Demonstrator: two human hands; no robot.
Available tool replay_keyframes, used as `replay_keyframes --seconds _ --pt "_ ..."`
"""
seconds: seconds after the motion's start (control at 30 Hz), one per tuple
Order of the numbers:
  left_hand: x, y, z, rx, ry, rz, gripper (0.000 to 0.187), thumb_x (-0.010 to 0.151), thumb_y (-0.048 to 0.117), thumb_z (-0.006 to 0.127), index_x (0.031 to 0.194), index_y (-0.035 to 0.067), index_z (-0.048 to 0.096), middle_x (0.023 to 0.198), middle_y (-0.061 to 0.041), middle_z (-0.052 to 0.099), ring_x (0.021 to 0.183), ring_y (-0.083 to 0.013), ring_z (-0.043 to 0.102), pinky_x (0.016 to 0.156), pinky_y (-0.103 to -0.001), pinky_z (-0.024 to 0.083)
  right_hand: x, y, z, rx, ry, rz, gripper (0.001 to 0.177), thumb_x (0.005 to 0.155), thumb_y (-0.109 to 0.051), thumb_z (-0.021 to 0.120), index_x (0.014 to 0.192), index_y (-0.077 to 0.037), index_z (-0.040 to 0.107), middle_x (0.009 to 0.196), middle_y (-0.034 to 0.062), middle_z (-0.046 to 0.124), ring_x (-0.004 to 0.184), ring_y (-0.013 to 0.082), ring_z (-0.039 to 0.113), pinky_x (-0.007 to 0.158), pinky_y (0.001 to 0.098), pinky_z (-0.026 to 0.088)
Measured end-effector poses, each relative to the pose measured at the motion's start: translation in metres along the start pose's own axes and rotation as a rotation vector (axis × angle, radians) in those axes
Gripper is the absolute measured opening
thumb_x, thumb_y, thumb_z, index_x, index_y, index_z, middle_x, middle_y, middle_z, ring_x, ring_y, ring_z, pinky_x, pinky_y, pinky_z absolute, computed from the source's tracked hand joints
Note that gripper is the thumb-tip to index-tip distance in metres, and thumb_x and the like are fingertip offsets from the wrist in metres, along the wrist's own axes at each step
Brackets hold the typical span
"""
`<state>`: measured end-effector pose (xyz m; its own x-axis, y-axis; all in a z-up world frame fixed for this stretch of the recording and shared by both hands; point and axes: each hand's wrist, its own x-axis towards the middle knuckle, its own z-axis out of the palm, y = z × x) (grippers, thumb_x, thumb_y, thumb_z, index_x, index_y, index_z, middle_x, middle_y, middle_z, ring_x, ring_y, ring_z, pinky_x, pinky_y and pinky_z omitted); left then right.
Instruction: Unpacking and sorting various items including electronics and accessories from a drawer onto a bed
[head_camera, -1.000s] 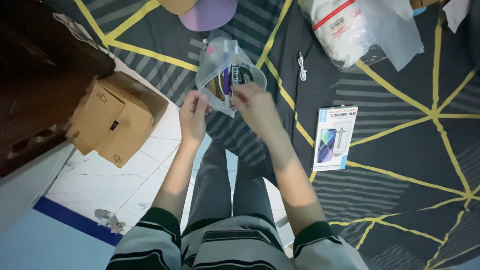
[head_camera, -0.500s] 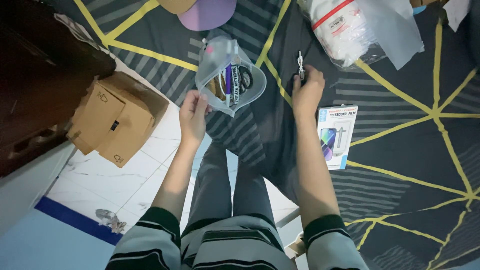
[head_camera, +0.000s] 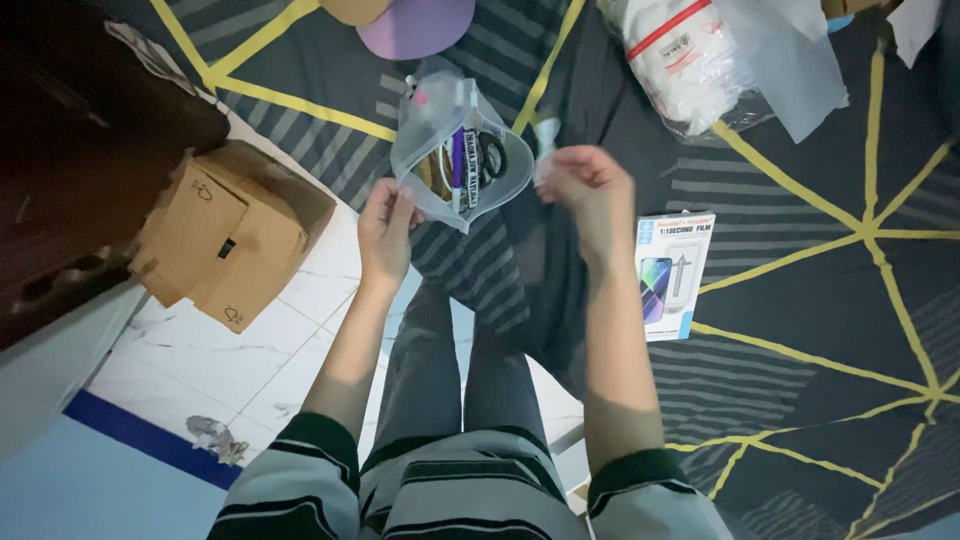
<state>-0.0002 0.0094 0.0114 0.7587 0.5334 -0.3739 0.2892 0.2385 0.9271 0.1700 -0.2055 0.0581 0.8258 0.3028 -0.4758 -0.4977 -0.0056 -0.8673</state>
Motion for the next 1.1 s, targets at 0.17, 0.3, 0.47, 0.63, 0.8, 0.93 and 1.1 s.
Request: replay_keyframes --seconds 0.17,0.3,0.47,0.63,0.8,0.93,1.1 --pt "0.002 -0.008 -0.002 -0.039 -0.007 0.0 0.015 0.109 0.019 0.055 0.102 0.006 0.058 0.085 0.0 0.058 0.079 -0.0083 0.056 0.076 -0.024 0.047 -0.007 0.015 0.046 -0.275 -0.097 -0.042 0.014 0.09 -0.006 0.076 0.101 -0.001 0.071 0.085 0.0082 0.076 0.075 0.0133 0.072 0.068 0.0271 0.057" --pt "0.003 -0.01 -0.003 -0.05 -0.015 0.004 0.015 0.109 0.019 0.055 0.103 0.006 0.058 0.085 0.001 0.058 0.079 -0.008 0.055 0.075 -0.023 0.047 -0.009 0.025 0.082 -0.688 0.038 -0.317 0.013 0.089 -0.007 0.076 0.1 -0.002 0.07 0.085 0.0127 0.075 0.077 0.0236 0.075 0.069 0.0337 0.058" --pt "0.002 -0.008 -0.005 -0.05 -0.008 -0.007 0.016 0.11 0.019 0.055 0.101 0.006 0.058 0.085 0.0 0.06 0.079 -0.008 0.056 0.075 -0.023 0.047 -0.007 0.021 0.086 -0.761 0.018 -0.502 0.017 0.088 -0.002 0.072 0.104 -0.001 0.069 0.094 0.0174 0.07 0.084 0.0338 0.071 0.075 0.0398 0.056" --pt "0.002 -0.002 -0.006 -0.029 -0.001 -0.003 0.016 0.109 0.019 0.055 0.102 0.006 0.059 0.084 0.001 0.06 0.078 -0.0075 0.056 0.074 -0.023 0.047 -0.005 -0.016 0.08 -0.838 0.1 -0.678 0.02 0.083 -0.003 0.073 0.102 0.0 0.066 0.097 0.0186 0.064 0.09 0.0366 0.066 0.078 0.0424 0.054" --pt "0.001 0.003 -0.007 0.006 -0.011 0.014 0.016 0.11 0.018 0.056 0.1 0.006 0.058 0.083 0.001 0.06 0.077 -0.0076 0.055 0.074 -0.023 0.046 0.024 0.013 0.066 -0.916 0.158 -0.702 0.021 0.088 -0.01 0.075 0.103 0.0 0.066 0.095 0.0176 0.064 0.086 0.0388 0.065 0.073 0.045 0.051" --pt "-0.001 0.013 -0.005 -0.023 -0.043 0.042 0.015 0.11 0.016 0.056 0.099 0.005 0.058 0.085 0.001 0.059 0.079 -0.0081 0.055 0.075 -0.023 0.046 0.024 0.02 0.055 -0.914 0.113 -0.574 0.011 0.097 -0.013 0.074 0.097 -0.002 0.07 0.086 0.015 0.068 0.078 0.0343 0.068 0.067 0.0422 0.052" --pt "-0.005 0.049 0.003 0.158 -0.189 0.057 0.014 0.106 0.013 0.057 0.097 0.004 0.061 0.084 0.0 0.059 0.08 -0.009 0.056 0.075 -0.025 0.046 0.001 0.017 0.036 -0.474 -0.007 -0.157 0.017 0.099 -0.015 0.064 0.089 -0.003 0.07 0.071 0.0067 0.072 0.063 0.0117 0.07 0.057 0.028 0.054"
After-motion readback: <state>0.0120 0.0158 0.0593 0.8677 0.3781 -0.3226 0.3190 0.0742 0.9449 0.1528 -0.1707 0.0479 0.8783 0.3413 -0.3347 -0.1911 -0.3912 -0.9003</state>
